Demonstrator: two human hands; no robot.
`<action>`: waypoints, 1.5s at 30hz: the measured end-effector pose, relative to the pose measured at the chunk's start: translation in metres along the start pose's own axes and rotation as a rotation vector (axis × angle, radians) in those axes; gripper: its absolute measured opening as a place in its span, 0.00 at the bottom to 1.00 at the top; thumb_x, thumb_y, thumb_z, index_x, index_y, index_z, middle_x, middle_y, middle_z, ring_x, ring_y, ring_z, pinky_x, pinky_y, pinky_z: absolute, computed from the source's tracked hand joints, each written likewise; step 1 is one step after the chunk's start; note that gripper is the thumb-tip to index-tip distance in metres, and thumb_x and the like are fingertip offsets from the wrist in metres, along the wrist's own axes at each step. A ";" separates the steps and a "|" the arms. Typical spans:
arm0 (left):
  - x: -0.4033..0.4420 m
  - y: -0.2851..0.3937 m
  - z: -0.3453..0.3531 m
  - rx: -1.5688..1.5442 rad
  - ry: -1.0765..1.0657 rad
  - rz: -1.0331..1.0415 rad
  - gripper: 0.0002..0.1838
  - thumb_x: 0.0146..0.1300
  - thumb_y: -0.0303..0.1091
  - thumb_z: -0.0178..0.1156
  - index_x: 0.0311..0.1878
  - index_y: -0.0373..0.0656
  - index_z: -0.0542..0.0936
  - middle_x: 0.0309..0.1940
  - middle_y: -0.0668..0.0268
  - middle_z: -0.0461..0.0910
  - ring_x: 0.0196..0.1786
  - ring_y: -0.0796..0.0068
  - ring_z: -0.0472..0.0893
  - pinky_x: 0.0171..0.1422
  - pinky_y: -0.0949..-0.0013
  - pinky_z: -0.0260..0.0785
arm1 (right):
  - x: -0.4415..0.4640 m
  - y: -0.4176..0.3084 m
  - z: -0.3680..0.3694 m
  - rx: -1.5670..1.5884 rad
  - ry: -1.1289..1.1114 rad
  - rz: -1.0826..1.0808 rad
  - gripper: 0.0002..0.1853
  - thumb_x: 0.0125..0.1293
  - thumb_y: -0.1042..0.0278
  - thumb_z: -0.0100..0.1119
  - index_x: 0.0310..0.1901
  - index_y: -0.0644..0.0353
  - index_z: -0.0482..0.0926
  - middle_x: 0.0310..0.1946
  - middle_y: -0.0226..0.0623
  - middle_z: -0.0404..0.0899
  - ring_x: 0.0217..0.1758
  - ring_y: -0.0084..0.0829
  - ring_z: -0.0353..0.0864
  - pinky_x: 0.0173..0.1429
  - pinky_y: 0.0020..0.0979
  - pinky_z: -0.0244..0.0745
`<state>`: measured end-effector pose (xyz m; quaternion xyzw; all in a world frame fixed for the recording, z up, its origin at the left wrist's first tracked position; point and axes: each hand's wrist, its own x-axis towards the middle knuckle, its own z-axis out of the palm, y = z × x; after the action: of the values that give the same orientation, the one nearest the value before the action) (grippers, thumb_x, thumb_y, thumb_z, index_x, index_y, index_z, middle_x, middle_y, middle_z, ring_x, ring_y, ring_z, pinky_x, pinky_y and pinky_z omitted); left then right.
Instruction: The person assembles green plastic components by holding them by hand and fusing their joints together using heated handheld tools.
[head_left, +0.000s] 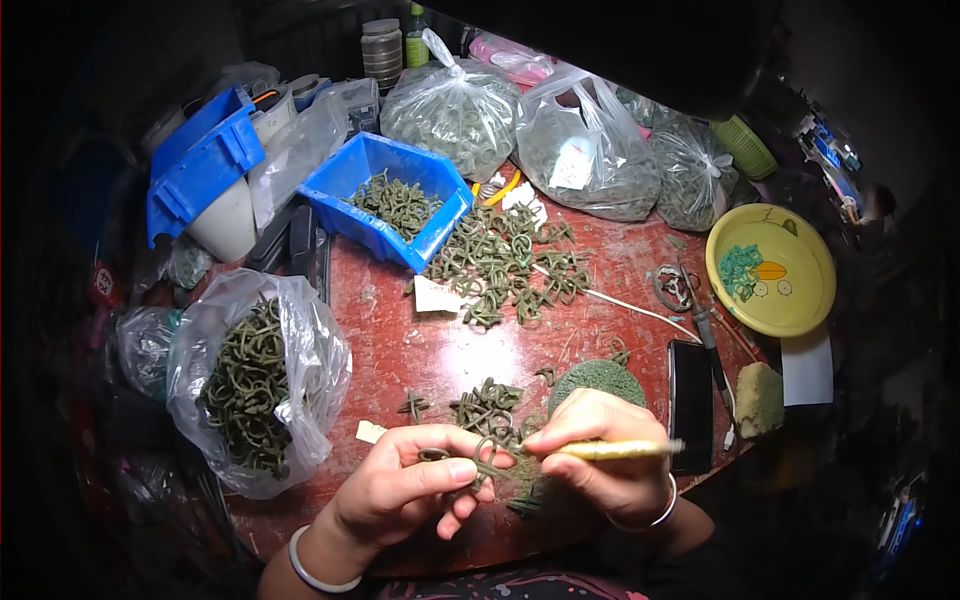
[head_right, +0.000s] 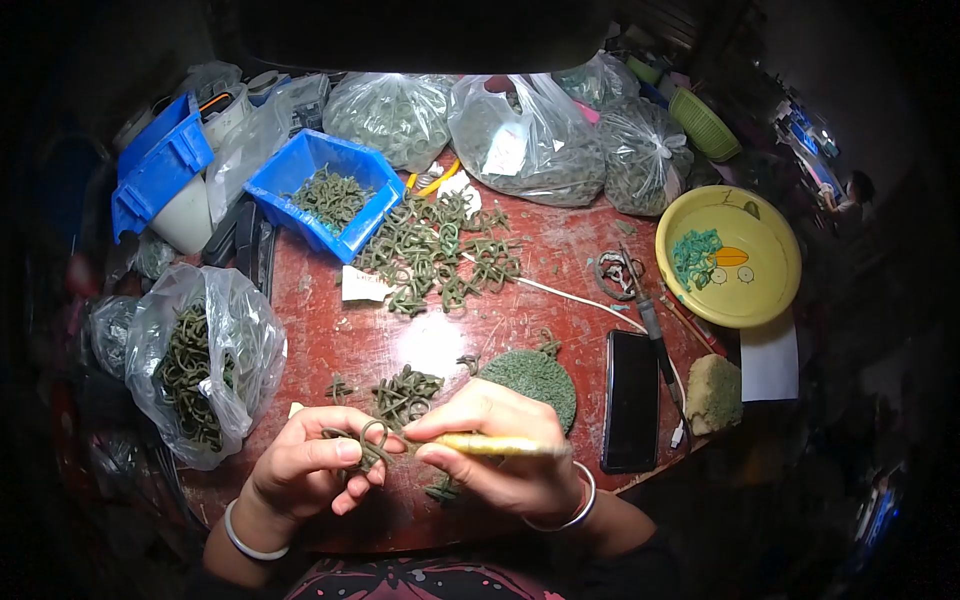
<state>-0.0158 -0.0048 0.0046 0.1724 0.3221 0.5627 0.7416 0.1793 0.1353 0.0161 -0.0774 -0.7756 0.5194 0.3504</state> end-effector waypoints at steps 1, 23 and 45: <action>0.000 -0.001 -0.002 -0.017 -0.022 0.005 0.16 0.71 0.28 0.56 0.58 0.29 0.77 0.37 0.56 0.83 0.32 0.79 0.81 0.28 0.77 0.76 | -0.002 0.000 -0.003 0.070 -0.008 0.098 0.08 0.61 0.77 0.69 0.42 0.65 0.85 0.33 0.37 0.84 0.35 0.29 0.82 0.41 0.29 0.77; 0.000 -0.006 -0.011 -0.212 -0.193 -0.023 0.15 0.69 0.24 0.55 0.57 0.28 0.76 0.53 0.43 0.79 0.36 0.71 0.82 0.29 0.73 0.77 | -0.001 0.013 -0.005 0.226 0.053 0.016 0.09 0.59 0.80 0.66 0.42 0.67 0.84 0.36 0.40 0.82 0.40 0.32 0.79 0.47 0.32 0.72; 0.002 -0.006 0.014 0.709 0.181 0.141 0.13 0.66 0.25 0.62 0.54 0.35 0.81 0.36 0.64 0.84 0.32 0.84 0.81 0.33 0.79 0.75 | -0.011 -0.006 0.008 -0.113 0.122 0.117 0.08 0.58 0.81 0.68 0.41 0.67 0.83 0.33 0.40 0.85 0.31 0.32 0.85 0.35 0.28 0.78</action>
<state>-0.0016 -0.0030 0.0106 0.3896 0.5487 0.4789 0.5638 0.1835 0.1214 0.0141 -0.1737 -0.7751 0.4887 0.3609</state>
